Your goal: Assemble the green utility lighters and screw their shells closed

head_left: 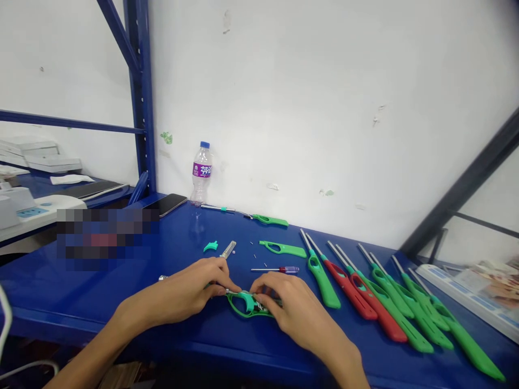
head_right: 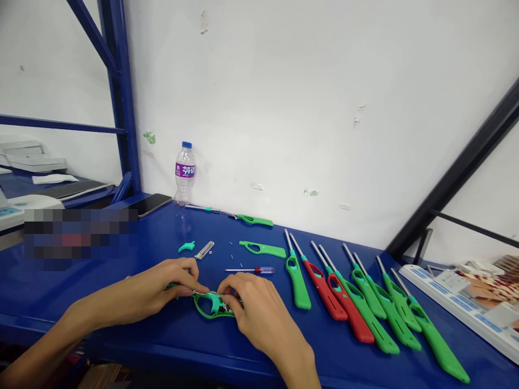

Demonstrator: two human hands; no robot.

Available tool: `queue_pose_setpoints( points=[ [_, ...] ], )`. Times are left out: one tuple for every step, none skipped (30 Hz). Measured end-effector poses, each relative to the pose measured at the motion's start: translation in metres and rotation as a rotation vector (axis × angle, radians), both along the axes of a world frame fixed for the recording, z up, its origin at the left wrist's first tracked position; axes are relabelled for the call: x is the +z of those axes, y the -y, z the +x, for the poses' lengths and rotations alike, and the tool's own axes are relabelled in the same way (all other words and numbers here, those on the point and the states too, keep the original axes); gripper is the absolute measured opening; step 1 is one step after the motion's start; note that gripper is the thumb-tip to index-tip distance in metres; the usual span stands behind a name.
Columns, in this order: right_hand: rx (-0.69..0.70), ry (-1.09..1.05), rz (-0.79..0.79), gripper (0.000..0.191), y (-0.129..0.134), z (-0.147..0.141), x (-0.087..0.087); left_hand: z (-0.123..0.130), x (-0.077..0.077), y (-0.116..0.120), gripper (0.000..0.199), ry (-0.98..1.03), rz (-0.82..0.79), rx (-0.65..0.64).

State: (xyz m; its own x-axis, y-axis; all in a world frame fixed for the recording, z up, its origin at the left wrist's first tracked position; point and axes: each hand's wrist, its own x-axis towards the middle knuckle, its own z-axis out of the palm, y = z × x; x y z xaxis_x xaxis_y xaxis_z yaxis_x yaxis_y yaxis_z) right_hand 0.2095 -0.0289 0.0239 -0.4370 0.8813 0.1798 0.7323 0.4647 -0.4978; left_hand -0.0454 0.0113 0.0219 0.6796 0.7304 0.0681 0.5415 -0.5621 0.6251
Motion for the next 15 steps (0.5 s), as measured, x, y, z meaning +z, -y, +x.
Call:
queue_pose_setpoints(
  points=[
    [0.001, -0.005, -0.003, 0.015, -0.0002, 0.0003, -0.0006, -0.0001, -0.0007, -0.0004, 0.032, 0.003, 0.002, 0.001],
    [0.002, -0.013, -0.003, 0.015, -0.0004, 0.0007, -0.0014, -0.0002, -0.0014, -0.0009, 0.032, 0.004, 0.005, 0.001],
    [0.004, -0.021, -0.002, 0.016, -0.0004, 0.0011, -0.0023, -0.0003, -0.0022, -0.0013, 0.033, 0.003, 0.007, 0.001],
    [0.005, -0.026, 0.002, 0.020, -0.0004, 0.0015, -0.0032, -0.0004, -0.0028, -0.0016, 0.033, 0.002, 0.008, 0.003],
    [0.008, -0.027, 0.006, 0.025, -0.0003, 0.0018, -0.0039, -0.0004, -0.0033, -0.0018, 0.034, 0.002, 0.007, 0.008],
    [0.016, -0.021, 0.009, 0.028, -0.0003, 0.0021, -0.0043, -0.0005, -0.0037, -0.0019, 0.034, 0.002, 0.004, 0.011],
    [0.029, -0.010, 0.011, 0.030, -0.0003, 0.0022, -0.0044, -0.0005, -0.0039, -0.0019, 0.034, 0.002, 0.000, 0.012],
    [0.044, 0.003, 0.011, 0.029, -0.0004, 0.0022, -0.0042, -0.0005, -0.0040, -0.0018, 0.035, 0.005, 0.000, 0.013],
    [0.057, 0.013, 0.010, 0.028, -0.0005, 0.0020, -0.0037, -0.0006, -0.0041, -0.0016, 0.036, 0.009, 0.001, 0.009],
    [0.067, 0.017, 0.009, 0.028, -0.0007, 0.0017, -0.0033, -0.0007, -0.0040, -0.0014, 0.037, 0.013, 0.005, 0.000],
    [0.071, 0.016, 0.009, 0.029, -0.0010, 0.0013, -0.0029, -0.0007, -0.0040, -0.0013, 0.037, 0.016, 0.009, -0.010],
    [0.071, 0.013, 0.012, 0.029, -0.0013, 0.0009, -0.0027, -0.0008, -0.0039, -0.0012, 0.037, 0.018, 0.013, -0.017],
    [0.067, 0.009, 0.017, 0.029, -0.0015, 0.0004, -0.0029, -0.0008, -0.0039, -0.0013, 0.037, 0.018, 0.014, -0.020],
    [0.064, 0.007, 0.022, 0.030, -0.0017, 0.0001, -0.0032, -0.0007, -0.0039, -0.0015, 0.035, 0.016, 0.011, -0.022],
    [0.063, 0.006, 0.027, 0.029, -0.0020, -0.0002, -0.0038, -0.0006, -0.0040, -0.0019, 0.034, 0.013, 0.007, -0.023]
  ],
)
